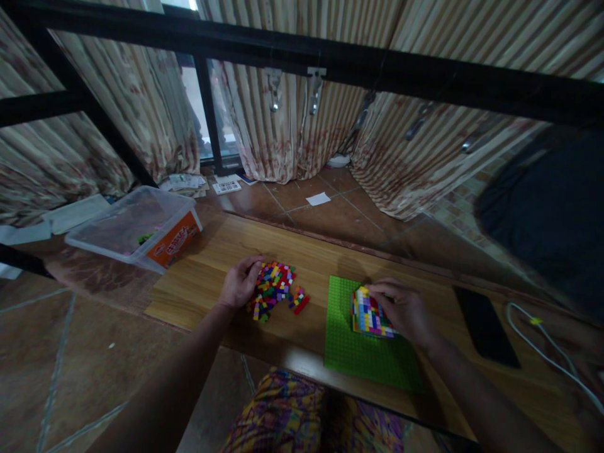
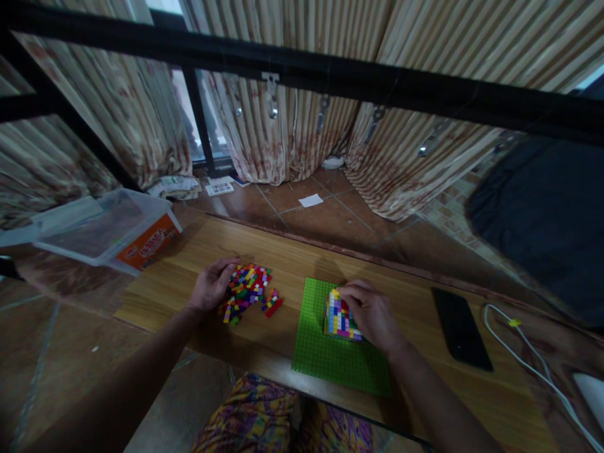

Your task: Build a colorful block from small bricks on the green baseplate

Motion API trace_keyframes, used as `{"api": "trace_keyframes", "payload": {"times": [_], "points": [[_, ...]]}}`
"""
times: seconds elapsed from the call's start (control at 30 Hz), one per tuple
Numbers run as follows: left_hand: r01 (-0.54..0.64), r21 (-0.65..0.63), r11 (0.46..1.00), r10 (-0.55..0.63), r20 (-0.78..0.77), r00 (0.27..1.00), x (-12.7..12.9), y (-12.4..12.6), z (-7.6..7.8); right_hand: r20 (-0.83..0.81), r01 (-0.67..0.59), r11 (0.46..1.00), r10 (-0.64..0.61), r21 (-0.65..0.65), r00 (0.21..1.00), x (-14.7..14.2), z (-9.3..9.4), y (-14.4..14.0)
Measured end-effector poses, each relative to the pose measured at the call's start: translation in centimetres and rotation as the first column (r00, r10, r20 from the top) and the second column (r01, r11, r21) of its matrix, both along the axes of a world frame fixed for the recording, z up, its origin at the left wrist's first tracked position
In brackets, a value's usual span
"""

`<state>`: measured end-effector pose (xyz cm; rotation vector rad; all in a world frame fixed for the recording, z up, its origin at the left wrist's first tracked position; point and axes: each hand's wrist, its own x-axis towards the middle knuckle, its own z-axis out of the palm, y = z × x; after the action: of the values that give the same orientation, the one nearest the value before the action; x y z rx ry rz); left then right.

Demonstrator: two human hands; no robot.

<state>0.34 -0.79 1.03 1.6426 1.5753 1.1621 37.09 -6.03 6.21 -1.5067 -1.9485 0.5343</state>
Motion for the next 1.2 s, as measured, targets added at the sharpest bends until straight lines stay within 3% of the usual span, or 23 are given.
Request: {"api": "trace_keyframes", "payload": {"times": [0.13, 0.23, 0.47, 0.73, 0.93, 1.2], "points": [[-0.008, -0.008, 1.000, 0.008, 0.001, 1.000, 0.1, -0.1, 0.1, -0.172, 0.118, 0.991, -0.128, -0.068, 0.977, 0.6, -0.7, 0.3], [-0.008, -0.004, 1.000, 0.008, 0.016, 1.000, 0.1, -0.1, 0.0, -0.189, 0.151, 0.985, -0.164, -0.077, 0.968, 1.0, -0.7, 0.4], [-0.005, -0.013, 1.000, 0.006, 0.047, 0.999, 0.2, 0.0, 0.0, 0.092, -0.037, 0.997, 0.044, -0.072, 0.995, 0.1, 0.3, 0.0], [-0.014, -0.010, 1.000, 0.014, 0.037, 0.999, 0.4, -0.1, 0.3, 0.104, -0.046, 0.997, 0.053, -0.068, 0.993, -0.2, 0.8, 0.1], [-0.003, -0.026, 1.000, 0.003, -0.003, 1.000, 0.4, -0.2, 0.6, 0.122, -0.065, 0.987, 0.084, -0.150, 0.989, 0.1, 1.2, 0.6], [-0.001, -0.017, 1.000, 0.001, -0.009, 1.000, 0.2, -0.2, 0.5, 0.176, -0.153, 0.965, 0.192, -0.211, 0.966, 0.0, 2.4, 1.4]]}}
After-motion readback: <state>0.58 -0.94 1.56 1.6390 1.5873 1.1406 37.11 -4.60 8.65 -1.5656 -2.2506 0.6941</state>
